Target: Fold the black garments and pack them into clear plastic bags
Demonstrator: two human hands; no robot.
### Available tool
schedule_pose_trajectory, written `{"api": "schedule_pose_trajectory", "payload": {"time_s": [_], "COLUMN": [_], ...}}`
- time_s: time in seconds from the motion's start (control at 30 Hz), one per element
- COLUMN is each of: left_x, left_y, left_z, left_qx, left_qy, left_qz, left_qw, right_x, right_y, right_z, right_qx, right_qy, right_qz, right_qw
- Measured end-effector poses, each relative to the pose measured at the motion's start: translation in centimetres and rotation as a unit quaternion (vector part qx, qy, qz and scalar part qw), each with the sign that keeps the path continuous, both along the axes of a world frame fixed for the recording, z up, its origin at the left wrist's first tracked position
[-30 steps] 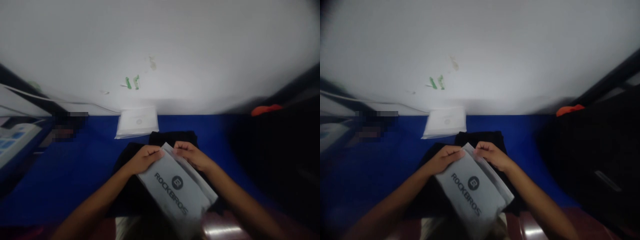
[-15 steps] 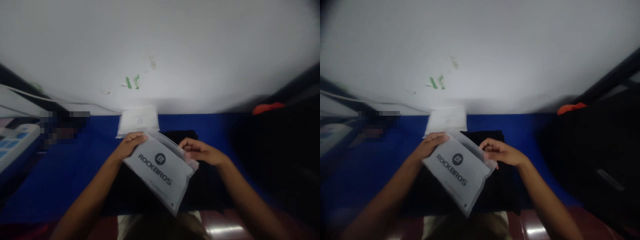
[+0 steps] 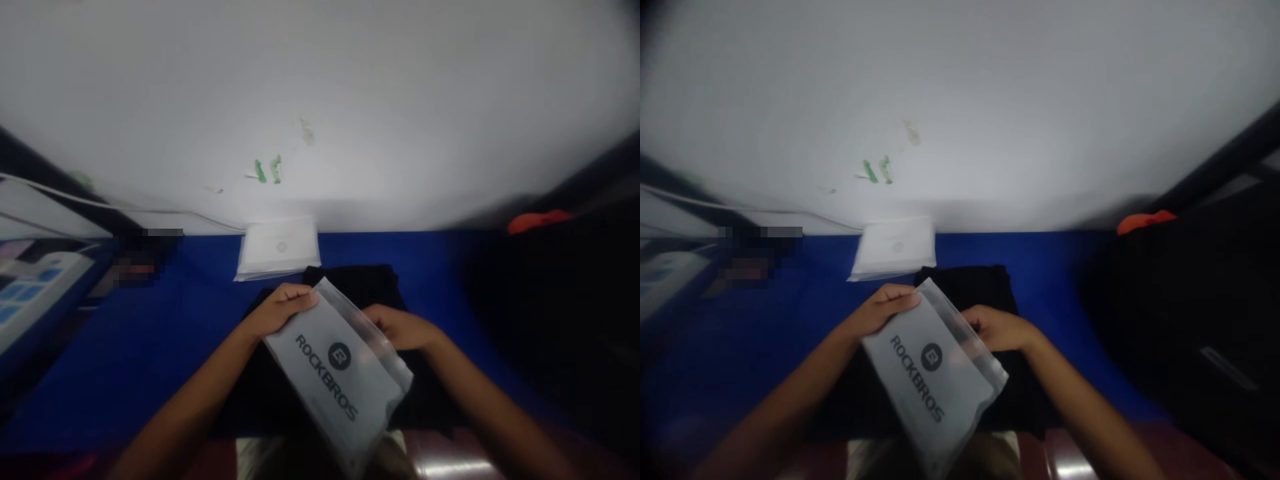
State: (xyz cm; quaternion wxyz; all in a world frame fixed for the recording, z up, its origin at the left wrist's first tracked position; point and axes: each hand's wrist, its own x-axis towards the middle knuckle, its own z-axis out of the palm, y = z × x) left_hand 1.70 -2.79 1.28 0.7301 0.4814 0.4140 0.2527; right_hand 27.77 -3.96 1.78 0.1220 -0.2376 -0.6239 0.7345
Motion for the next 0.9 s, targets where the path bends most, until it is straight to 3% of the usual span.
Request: {"api": "schedule_pose_trajectory", "payload": {"time_s": [0.13, 0.23, 0.3, 0.37, 0.43, 0.5, 0.57, 0.63, 0.73, 0.9], "left_x": [-0.3, -0.5, -0.5, -0.3, -0.1, 0.0, -0.2, -0.7, -1.3, -1.5], "left_y": [0.4, 1.0, 1.2, 1.0, 0.5, 0.2, 0.2, 0.6, 1.5, 2.7], "left_z": [0.0, -0.1, -0.3, -0.5, -0.6, -0.8, -0.9, -1.0, -1.0, -0.6], "left_qx": [-0.006, -0.024, -0.031, -0.017, 0.004, 0.013, 0.019, 0.033, 0.049, 0.071], "left_qy": [-0.013, -0.087, -0.14, -0.154, -0.119, -0.057, -0.011, 0.001, -0.023, -0.127], "left_qz": [0.038, 0.106, 0.109, 0.063, -0.029, -0.108, -0.114, -0.051, 0.09, 0.325], "left_qw": [0.999, 0.99, 0.984, 0.986, 0.992, 0.992, 0.993, 0.998, 0.995, 0.934], "right_x": [-0.5, -0.6, -0.5, -0.3, -0.2, -0.1, 0.0, 0.2, 0.5, 0.4], "right_y": [-0.3, -0.4, -0.3, -0.2, 0.0, 0.3, 0.5, 0.6, 0.5, 0.2], "right_z": [-0.7, -0.9, -0.9, -1.1, -1.5, -2.0, -2.3, -2.3, -1.6, -1.0], "right_qx": [0.035, 0.024, 0.032, 0.056, 0.081, 0.093, 0.083, 0.049, -0.024, -0.078], "right_qy": [0.026, 0.067, 0.093, 0.106, 0.105, 0.091, 0.081, 0.086, 0.104, 0.106], "right_qz": [0.004, -0.087, -0.191, -0.298, -0.372, -0.407, -0.424, -0.436, -0.443, -0.434], "right_qw": [0.999, 0.994, 0.977, 0.947, 0.919, 0.904, 0.898, 0.895, 0.89, 0.891]}}
